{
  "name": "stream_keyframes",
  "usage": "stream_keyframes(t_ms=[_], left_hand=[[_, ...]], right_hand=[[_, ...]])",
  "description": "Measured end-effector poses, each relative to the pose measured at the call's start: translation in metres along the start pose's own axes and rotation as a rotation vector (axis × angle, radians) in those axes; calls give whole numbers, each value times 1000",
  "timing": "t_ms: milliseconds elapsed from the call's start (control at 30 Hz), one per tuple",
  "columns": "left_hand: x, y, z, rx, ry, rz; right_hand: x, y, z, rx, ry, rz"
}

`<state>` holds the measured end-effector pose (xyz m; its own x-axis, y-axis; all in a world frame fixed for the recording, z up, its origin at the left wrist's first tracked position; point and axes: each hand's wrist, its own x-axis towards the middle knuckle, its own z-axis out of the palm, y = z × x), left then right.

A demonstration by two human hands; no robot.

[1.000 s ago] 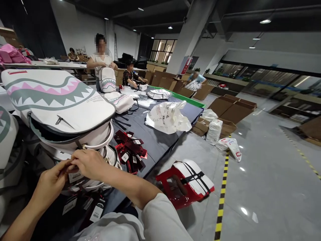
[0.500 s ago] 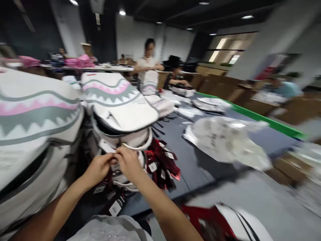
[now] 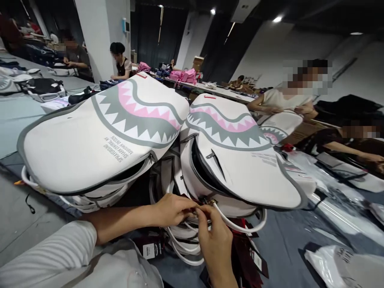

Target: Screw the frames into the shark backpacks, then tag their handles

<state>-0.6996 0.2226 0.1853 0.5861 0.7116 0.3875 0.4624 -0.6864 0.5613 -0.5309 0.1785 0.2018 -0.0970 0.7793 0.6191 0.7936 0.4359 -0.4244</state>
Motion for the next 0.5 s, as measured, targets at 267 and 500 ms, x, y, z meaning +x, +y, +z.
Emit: stream_keyframes(t_ms=[267, 500], left_hand=[[-6, 5, -3, 40, -42, -42], [-10, 11, -6, 98, -80, -87]], right_hand=[[-5, 1, 3, -40, 25, 35], [-12, 3, 4, -84, -19, 184]])
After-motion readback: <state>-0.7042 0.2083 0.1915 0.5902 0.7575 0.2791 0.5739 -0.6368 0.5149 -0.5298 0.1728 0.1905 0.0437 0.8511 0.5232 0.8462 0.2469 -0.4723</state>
